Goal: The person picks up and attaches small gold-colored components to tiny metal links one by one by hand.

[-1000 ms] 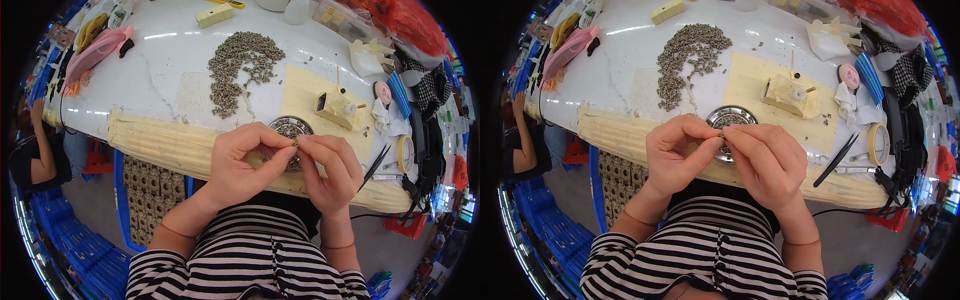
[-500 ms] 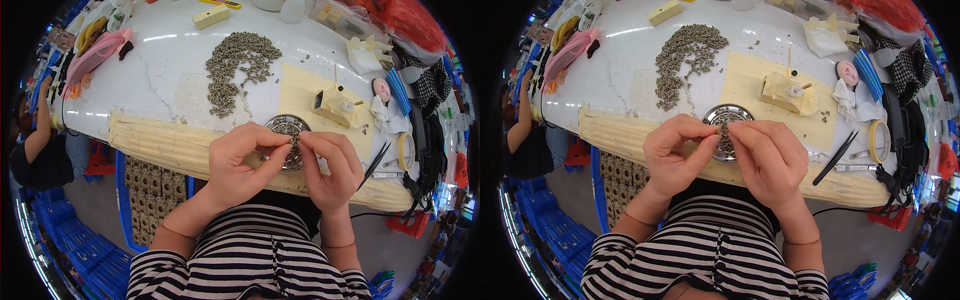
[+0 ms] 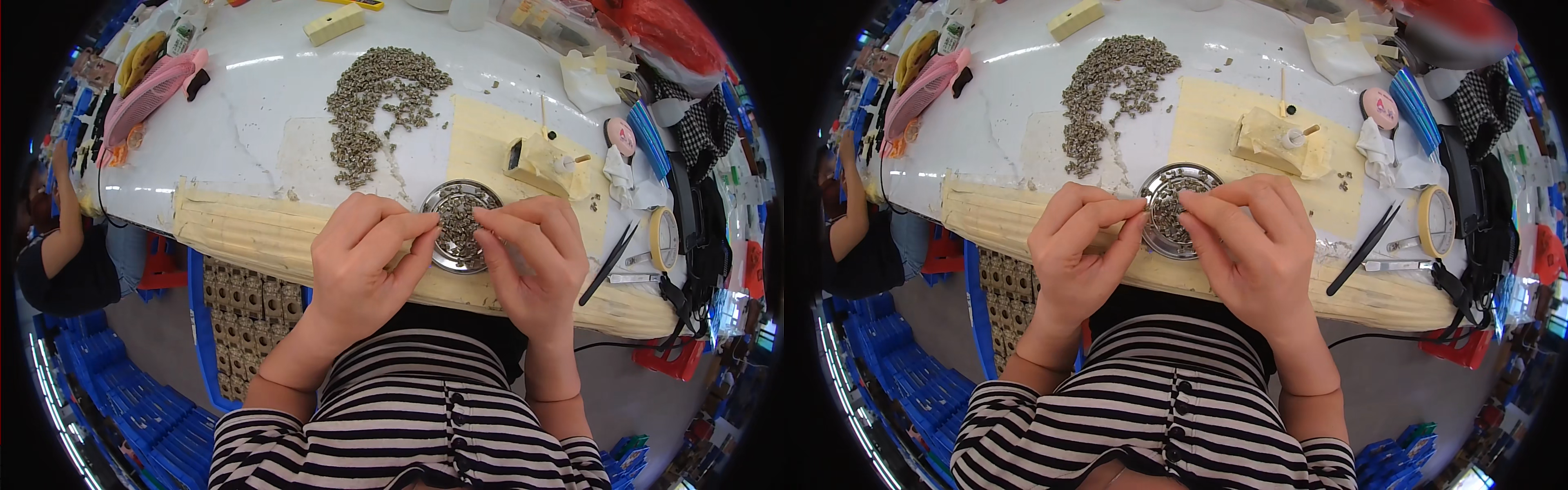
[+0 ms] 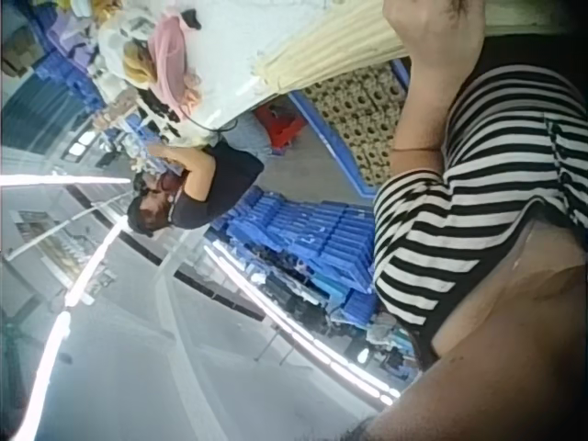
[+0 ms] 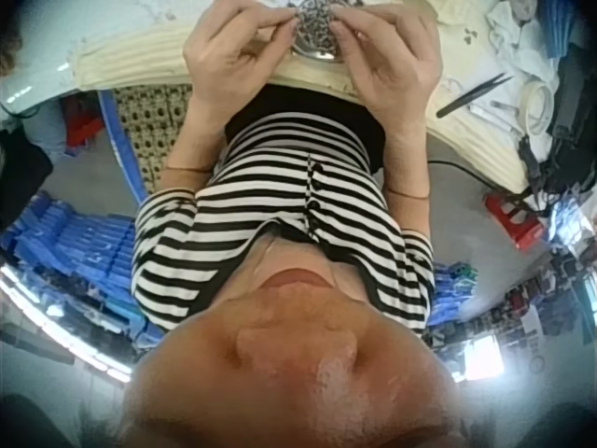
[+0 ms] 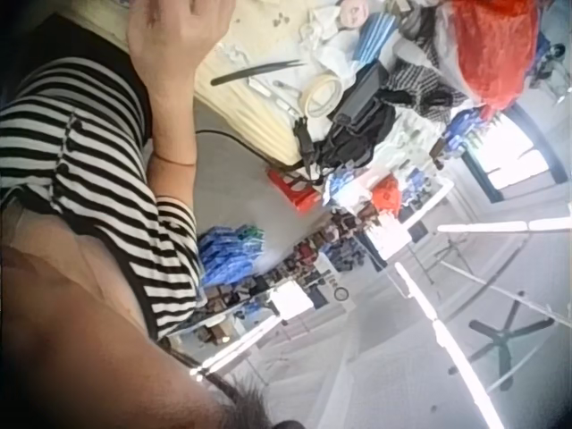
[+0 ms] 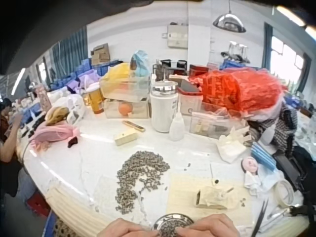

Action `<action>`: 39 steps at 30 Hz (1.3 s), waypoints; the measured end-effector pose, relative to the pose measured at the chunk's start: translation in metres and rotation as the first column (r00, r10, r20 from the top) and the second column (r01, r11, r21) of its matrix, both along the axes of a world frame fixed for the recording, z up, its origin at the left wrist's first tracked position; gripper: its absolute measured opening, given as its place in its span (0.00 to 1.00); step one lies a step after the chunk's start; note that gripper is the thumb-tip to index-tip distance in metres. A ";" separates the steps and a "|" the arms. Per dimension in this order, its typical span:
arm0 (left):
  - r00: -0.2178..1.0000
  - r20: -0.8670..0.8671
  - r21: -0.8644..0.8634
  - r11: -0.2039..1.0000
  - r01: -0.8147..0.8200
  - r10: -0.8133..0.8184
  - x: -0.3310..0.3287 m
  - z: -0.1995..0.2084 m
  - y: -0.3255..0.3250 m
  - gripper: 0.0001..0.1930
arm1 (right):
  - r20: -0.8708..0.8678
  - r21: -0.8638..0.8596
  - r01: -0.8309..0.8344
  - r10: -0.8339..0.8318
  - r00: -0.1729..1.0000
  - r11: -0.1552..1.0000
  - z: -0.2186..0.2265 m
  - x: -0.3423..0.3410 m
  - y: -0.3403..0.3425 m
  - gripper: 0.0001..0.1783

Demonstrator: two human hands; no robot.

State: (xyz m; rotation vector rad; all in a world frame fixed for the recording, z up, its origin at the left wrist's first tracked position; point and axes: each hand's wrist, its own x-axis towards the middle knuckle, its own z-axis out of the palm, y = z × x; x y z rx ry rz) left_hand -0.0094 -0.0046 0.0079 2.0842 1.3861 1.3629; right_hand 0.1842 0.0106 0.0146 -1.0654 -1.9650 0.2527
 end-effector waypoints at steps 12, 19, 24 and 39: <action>0.997 0.076 -0.065 0.998 -0.026 0.031 -0.012 0.002 0.000 0.10 | 0.177 -0.058 0.097 -0.085 0.981 0.994 0.000 0.000 -0.004 0.13; 0.996 0.082 -0.050 0.999 -0.011 0.015 -0.012 0.002 0.001 0.09 | 0.203 -0.045 -0.057 0.065 0.977 0.997 0.004 0.000 -0.004 0.15; 0.994 0.107 -0.065 0.998 0.014 -0.007 -0.011 0.002 0.000 0.10 | 0.106 -0.053 0.016 -0.010 0.994 0.998 0.002 0.002 -0.004 0.14; 0.879 0.454 -0.209 0.942 0.263 -0.145 0.010 0.002 0.001 0.05 | 0.016 0.159 -0.037 0.034 0.999 0.987 -0.005 -0.005 -0.001 0.18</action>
